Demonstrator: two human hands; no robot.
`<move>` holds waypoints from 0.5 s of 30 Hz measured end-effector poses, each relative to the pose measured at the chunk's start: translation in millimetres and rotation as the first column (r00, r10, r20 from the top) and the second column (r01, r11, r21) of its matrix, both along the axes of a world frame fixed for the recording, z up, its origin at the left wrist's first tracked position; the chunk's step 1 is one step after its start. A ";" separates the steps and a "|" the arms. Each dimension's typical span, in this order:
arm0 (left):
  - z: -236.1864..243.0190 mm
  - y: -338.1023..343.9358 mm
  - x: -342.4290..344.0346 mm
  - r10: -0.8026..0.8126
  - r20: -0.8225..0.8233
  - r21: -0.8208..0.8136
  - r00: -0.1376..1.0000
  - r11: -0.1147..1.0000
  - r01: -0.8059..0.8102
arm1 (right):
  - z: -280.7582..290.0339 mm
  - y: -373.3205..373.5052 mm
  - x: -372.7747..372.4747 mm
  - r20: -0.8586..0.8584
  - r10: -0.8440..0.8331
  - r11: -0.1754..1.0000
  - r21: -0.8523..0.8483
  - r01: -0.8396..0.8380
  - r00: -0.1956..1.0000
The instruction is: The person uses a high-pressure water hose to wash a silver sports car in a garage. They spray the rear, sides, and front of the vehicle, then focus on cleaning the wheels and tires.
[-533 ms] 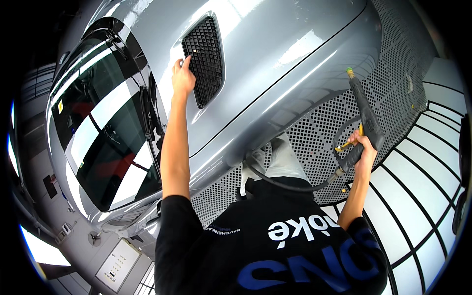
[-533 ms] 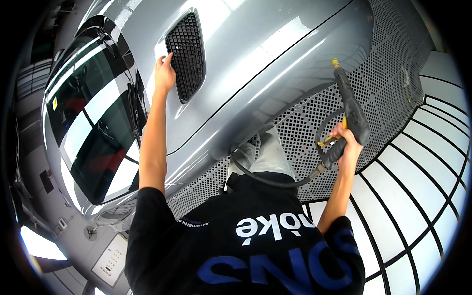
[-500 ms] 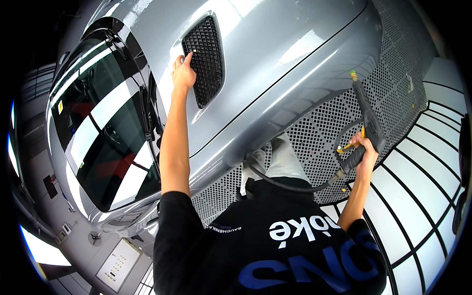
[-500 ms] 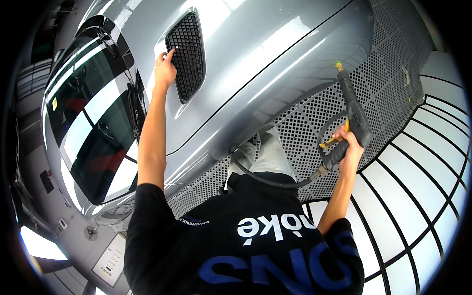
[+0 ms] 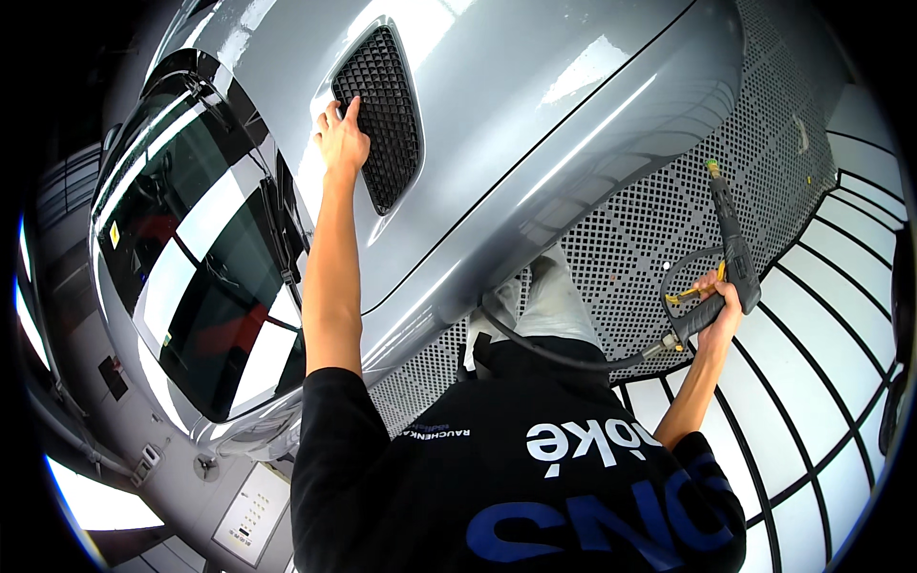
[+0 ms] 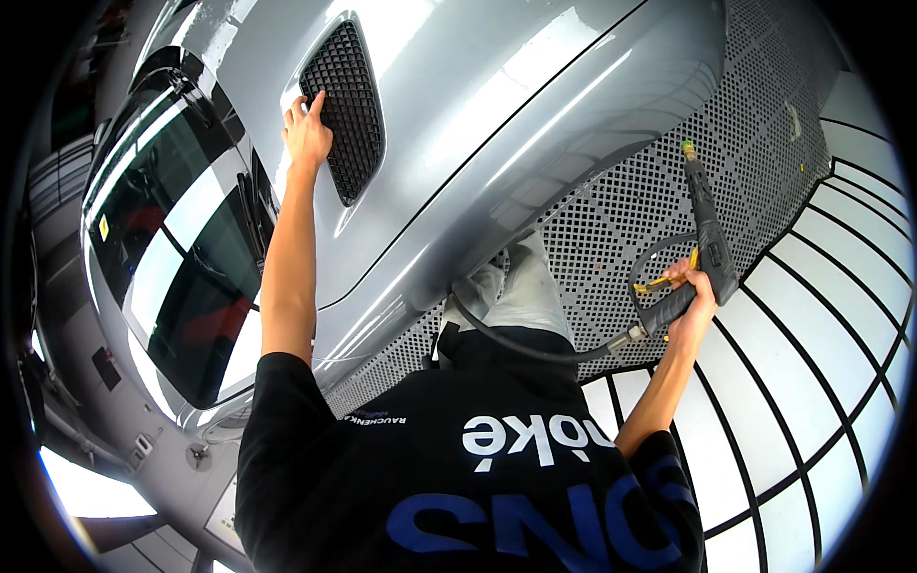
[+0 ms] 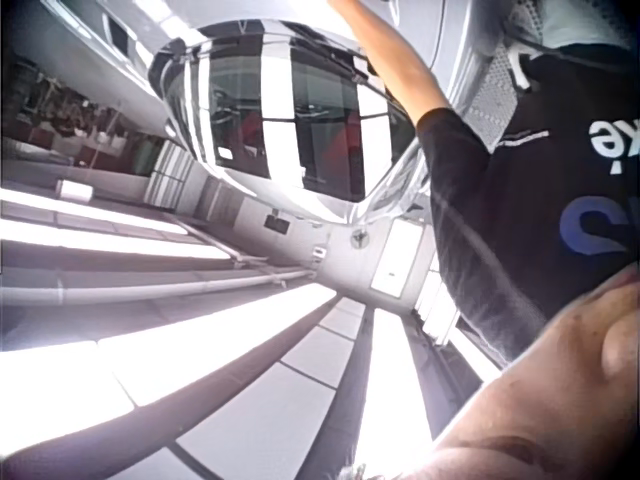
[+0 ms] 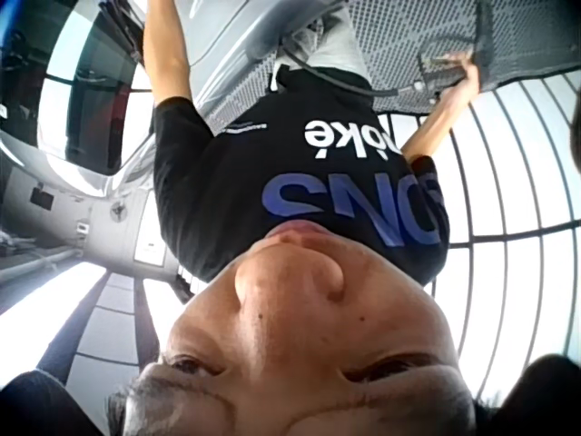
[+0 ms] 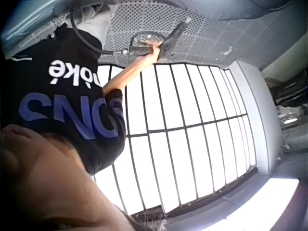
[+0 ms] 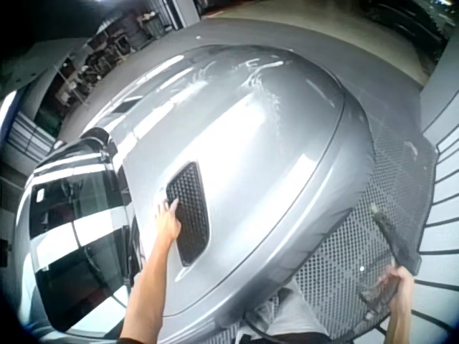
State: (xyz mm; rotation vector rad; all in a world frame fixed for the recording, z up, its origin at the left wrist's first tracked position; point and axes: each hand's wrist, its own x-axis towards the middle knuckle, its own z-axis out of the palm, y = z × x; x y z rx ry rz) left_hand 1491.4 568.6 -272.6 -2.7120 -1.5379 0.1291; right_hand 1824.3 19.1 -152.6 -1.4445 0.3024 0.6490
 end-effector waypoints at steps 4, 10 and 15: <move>9.9 1.9 1.4 -0.047 -0.043 -0.041 0.998 0.998 0.045 | -3.4 15.6 1.0 0.007 0.023 0.999 0.044 -0.024 1.000; 11.6 8.8 1.0 -0.070 -0.065 -0.056 0.995 0.996 0.066 | -3.1 25.7 -0.2 0.000 0.060 0.998 0.035 -0.060 0.998; 11.8 23.2 3.1 -0.117 -0.061 -0.069 0.991 0.991 0.112 | -3.6 21.8 0.6 -0.004 0.066 0.998 0.022 -0.066 0.998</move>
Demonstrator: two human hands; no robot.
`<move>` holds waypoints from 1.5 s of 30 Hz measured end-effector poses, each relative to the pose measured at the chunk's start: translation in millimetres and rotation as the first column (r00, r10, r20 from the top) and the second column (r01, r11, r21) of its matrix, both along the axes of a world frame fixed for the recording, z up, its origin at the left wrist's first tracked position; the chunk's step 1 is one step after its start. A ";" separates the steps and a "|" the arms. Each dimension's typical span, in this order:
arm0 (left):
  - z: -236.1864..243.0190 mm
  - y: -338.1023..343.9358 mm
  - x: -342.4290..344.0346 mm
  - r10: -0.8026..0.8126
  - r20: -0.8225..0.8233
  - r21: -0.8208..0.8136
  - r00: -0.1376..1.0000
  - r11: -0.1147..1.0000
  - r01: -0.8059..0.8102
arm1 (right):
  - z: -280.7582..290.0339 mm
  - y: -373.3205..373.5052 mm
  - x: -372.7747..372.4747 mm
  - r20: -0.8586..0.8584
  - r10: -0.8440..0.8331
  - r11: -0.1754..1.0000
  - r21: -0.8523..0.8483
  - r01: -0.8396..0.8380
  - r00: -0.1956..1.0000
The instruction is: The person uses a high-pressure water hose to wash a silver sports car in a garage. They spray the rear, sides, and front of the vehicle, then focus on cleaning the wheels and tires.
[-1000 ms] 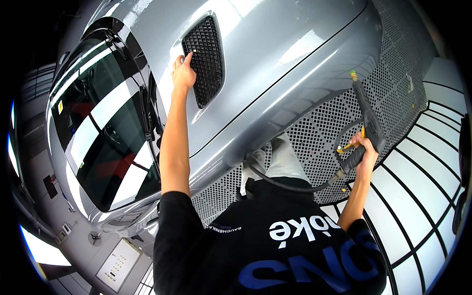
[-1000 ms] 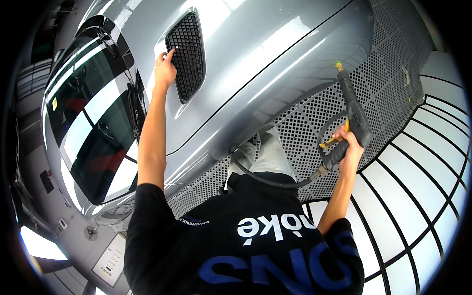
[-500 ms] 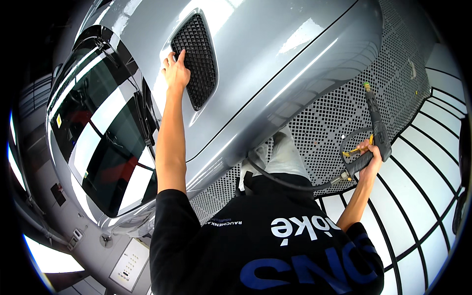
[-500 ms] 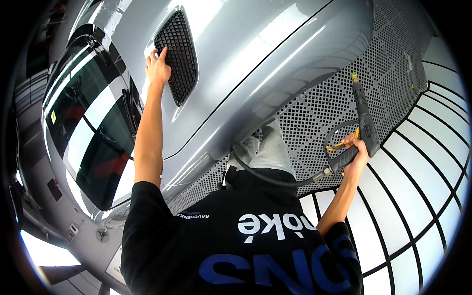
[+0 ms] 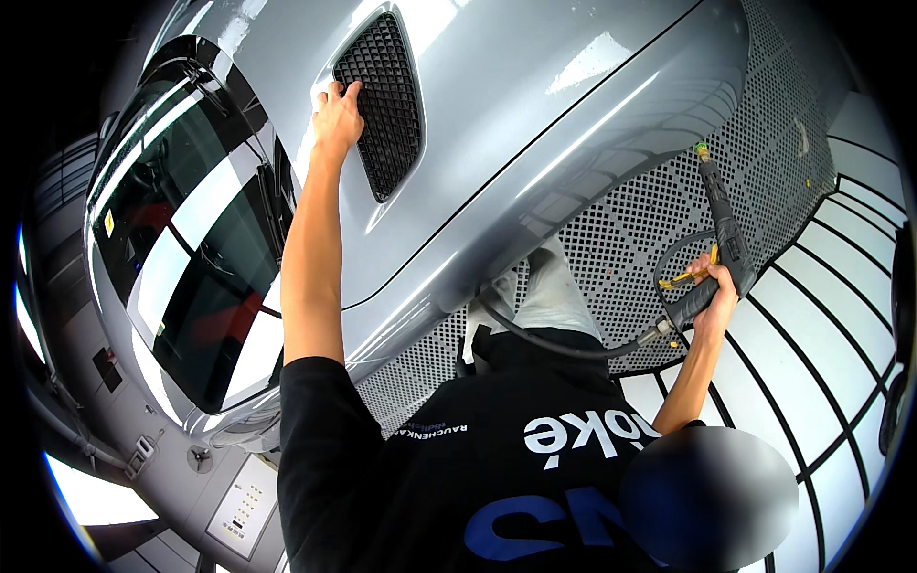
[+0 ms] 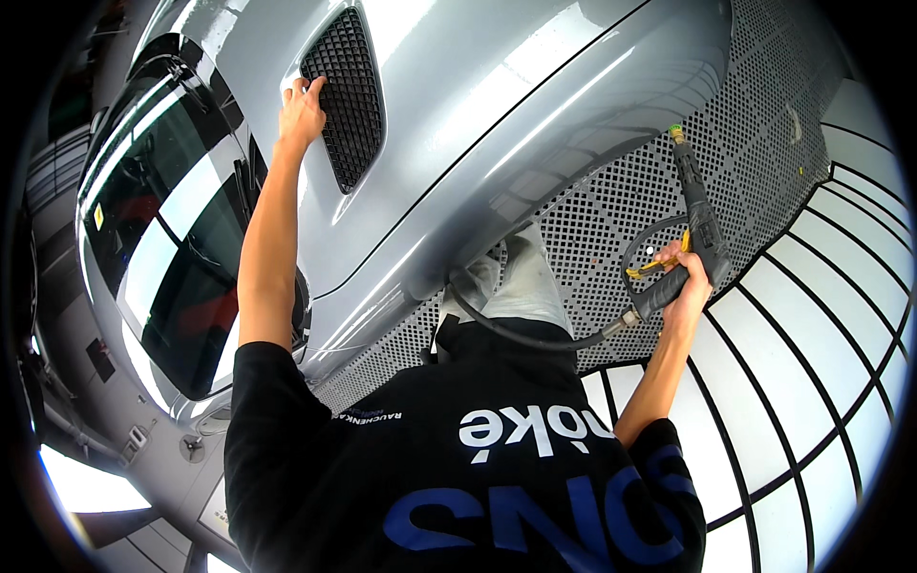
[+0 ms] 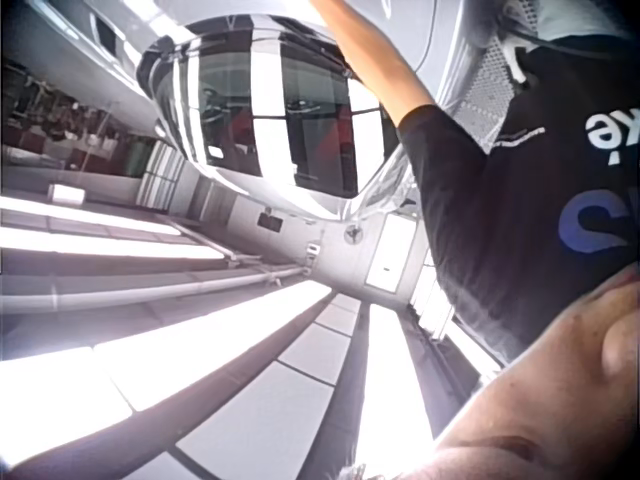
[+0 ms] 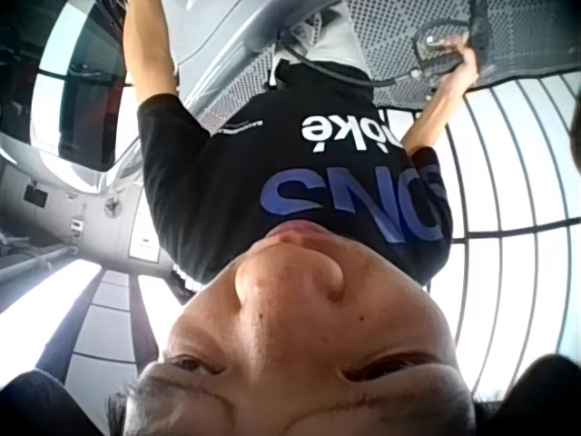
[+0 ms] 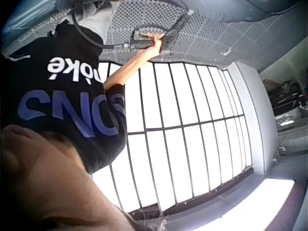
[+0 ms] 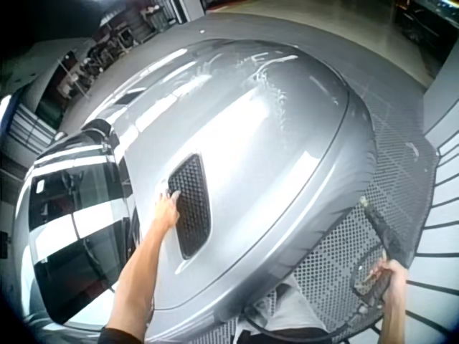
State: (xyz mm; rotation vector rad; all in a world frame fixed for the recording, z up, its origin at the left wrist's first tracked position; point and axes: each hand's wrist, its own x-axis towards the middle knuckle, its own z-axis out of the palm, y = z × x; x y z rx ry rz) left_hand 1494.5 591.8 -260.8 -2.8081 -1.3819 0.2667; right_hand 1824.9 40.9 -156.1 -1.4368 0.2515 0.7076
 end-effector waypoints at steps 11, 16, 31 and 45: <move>-4.7 19.8 -4.0 0.128 0.263 -0.031 0.956 0.992 -0.125 | -10.3 -17.2 -0.7 -0.014 -0.037 0.999 -0.028 0.036 0.999; -12.9 3.9 -2.3 0.024 0.179 0.104 0.984 0.994 -0.043 | -16.0 -16.6 -1.9 -0.014 -0.016 1.000 -0.007 0.016 1.000; -13.0 -16.9 -1.8 -0.053 0.018 0.144 0.998 0.988 0.050 | -26.8 -22.7 -1.9 -0.019 -0.067 0.997 0.042 0.068 0.998; 7.3 28.5 10.0 0.196 0.096 -0.075 0.976 0.979 -0.189 | -30.8 -27.7 -3.0 -0.009 -0.093 0.996 0.009 0.093 0.996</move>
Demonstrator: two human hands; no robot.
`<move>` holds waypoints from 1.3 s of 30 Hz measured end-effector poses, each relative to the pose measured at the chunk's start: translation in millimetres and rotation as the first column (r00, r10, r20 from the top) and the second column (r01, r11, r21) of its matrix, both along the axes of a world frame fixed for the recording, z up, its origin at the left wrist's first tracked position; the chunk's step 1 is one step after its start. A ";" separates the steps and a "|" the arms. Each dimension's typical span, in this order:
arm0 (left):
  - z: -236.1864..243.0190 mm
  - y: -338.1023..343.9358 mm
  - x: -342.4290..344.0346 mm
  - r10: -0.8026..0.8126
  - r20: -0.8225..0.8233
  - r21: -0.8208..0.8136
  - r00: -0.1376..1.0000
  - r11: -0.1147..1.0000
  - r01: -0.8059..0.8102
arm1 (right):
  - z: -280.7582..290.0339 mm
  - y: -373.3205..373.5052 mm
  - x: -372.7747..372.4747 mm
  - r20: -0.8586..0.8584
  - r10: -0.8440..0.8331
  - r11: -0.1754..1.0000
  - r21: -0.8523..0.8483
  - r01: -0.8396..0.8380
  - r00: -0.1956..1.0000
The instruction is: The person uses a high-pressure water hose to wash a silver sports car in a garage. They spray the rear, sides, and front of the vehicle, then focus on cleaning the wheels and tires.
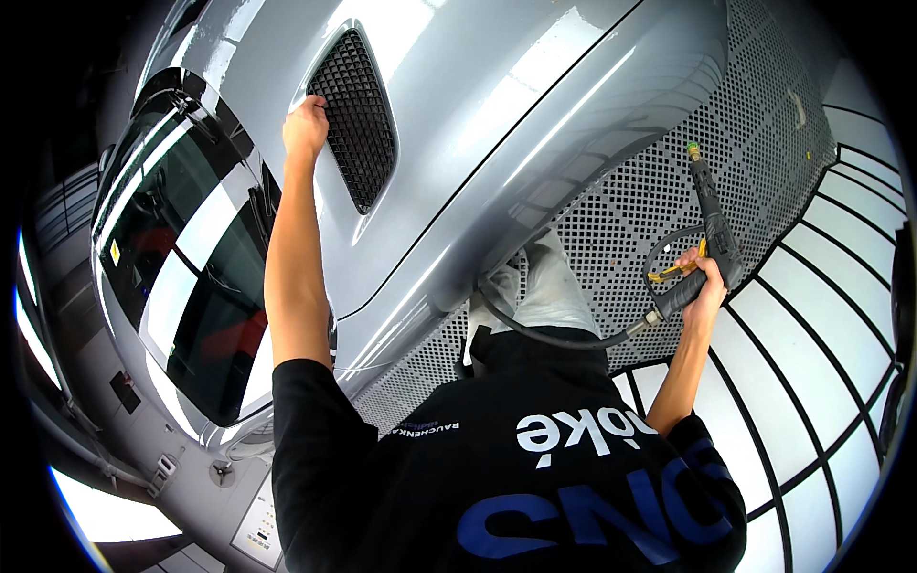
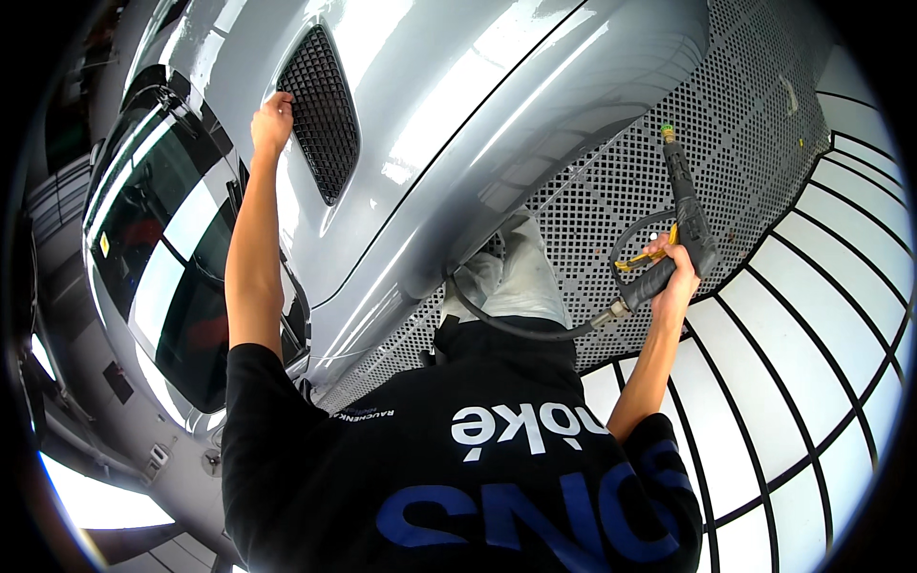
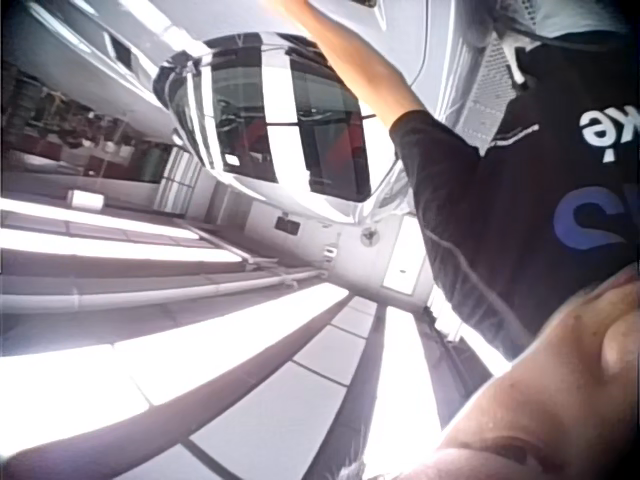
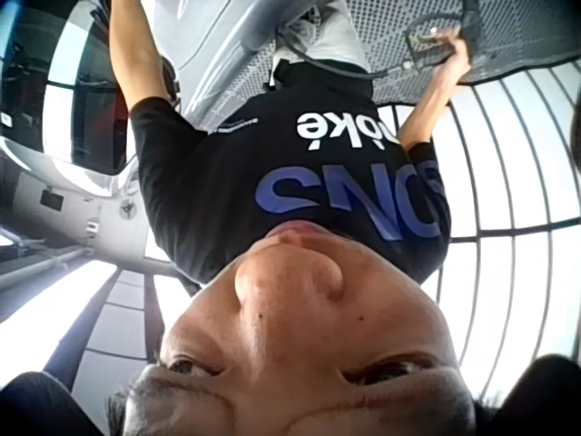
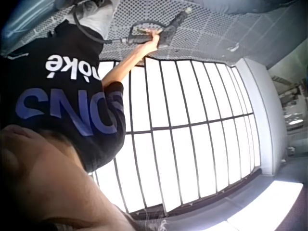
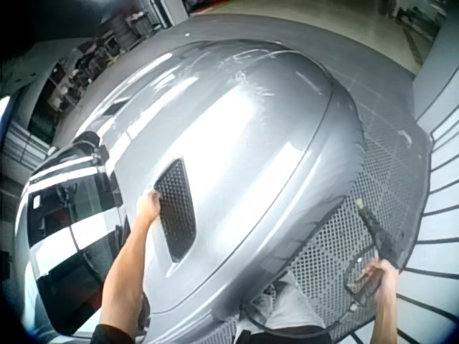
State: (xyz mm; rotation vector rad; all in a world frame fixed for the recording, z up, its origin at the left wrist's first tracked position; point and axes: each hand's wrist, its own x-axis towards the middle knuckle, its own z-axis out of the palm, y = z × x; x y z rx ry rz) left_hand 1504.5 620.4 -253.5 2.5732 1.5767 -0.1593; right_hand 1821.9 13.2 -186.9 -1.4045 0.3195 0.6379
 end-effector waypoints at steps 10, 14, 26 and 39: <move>-21.3 -10.8 -20.9 0.150 0.461 -0.009 0.875 0.986 -0.165 | -2.4 -2.1 -0.1 -0.015 0.012 0.999 0.030 -0.012 1.000; -2.3 -45.1 -33.5 0.507 0.780 -0.459 0.367 0.862 -0.214 | -7.4 -1.8 3.1 -0.016 0.006 0.999 0.048 -0.005 1.000; 91.7 -99.7 -194.3 0.663 0.555 -0.817 -0.502 0.321 -0.479 | 28.5 50.1 -4.5 0.144 0.156 0.976 0.133 -0.175 0.977; 42.9 -475.0 -297.4 0.759 0.550 -0.816 -0.350 0.398 -0.419 | 67.9 41.0 -83.1 0.401 0.276 0.912 0.178 -0.369 0.874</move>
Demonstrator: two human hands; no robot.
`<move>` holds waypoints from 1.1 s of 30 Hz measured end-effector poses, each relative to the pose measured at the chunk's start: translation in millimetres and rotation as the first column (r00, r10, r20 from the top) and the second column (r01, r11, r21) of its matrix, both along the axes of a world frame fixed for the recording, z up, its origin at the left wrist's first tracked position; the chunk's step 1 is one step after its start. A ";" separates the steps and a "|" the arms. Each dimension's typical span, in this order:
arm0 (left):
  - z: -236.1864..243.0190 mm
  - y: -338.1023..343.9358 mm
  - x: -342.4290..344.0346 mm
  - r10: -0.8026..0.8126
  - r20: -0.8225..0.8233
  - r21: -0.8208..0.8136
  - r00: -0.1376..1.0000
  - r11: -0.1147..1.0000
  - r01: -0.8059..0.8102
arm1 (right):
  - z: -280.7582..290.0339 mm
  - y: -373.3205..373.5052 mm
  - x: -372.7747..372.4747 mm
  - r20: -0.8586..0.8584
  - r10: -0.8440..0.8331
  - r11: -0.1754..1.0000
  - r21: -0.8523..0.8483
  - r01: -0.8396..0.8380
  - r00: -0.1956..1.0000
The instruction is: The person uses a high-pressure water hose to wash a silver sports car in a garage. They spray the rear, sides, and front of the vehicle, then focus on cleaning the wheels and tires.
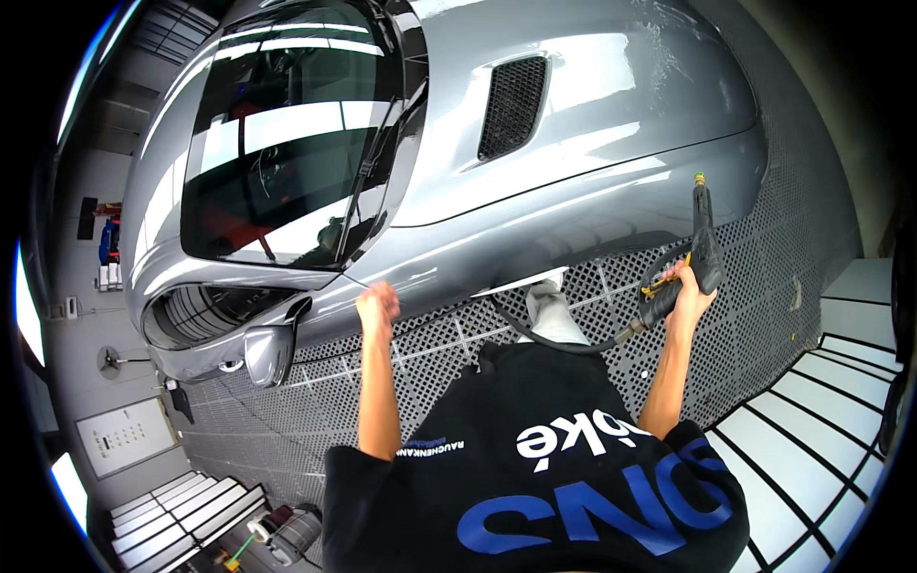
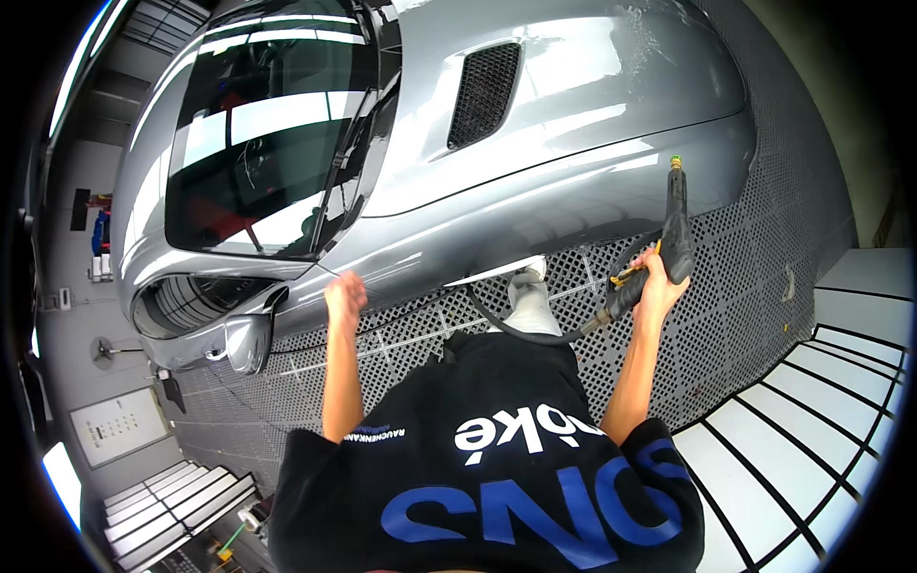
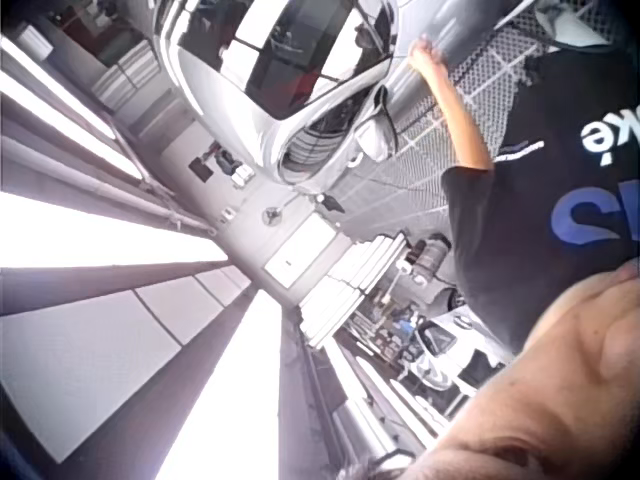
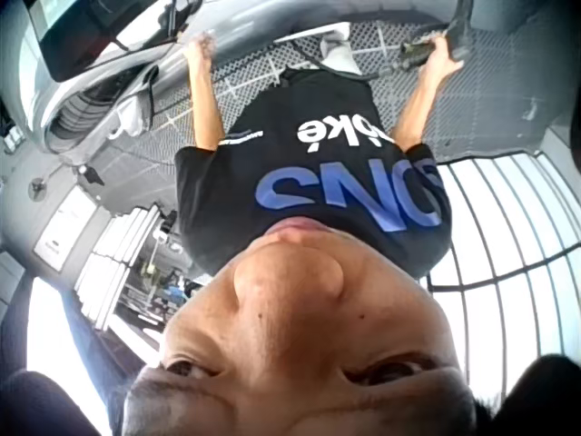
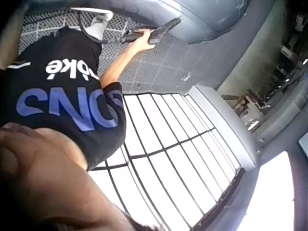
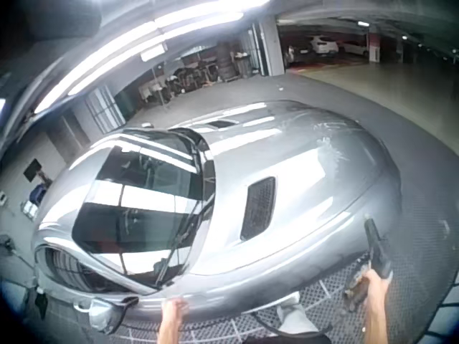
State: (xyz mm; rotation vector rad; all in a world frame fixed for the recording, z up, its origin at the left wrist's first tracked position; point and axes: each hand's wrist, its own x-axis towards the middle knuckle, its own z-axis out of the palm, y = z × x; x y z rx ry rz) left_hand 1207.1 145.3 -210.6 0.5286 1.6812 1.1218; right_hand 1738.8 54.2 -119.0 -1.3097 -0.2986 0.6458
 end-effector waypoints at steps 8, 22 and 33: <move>-135.3 -342.5 -38.1 0.044 -0.137 -0.729 0.990 0.672 -0.131 | 25.2 -110.0 -53.9 0.240 0.071 0.995 -0.080 -0.053 0.968; -201.2 -330.2 10.4 -0.767 -0.333 -0.625 0.549 0.615 0.480 | 123.2 -19.2 -231.4 0.656 0.705 0.579 -0.310 -0.754 0.271; -182.8 -254.6 29.9 -0.943 -0.333 -0.567 -0.022 0.182 0.803 | 216.4 -1.6 -318.1 0.716 0.697 0.290 -0.229 -0.929 0.042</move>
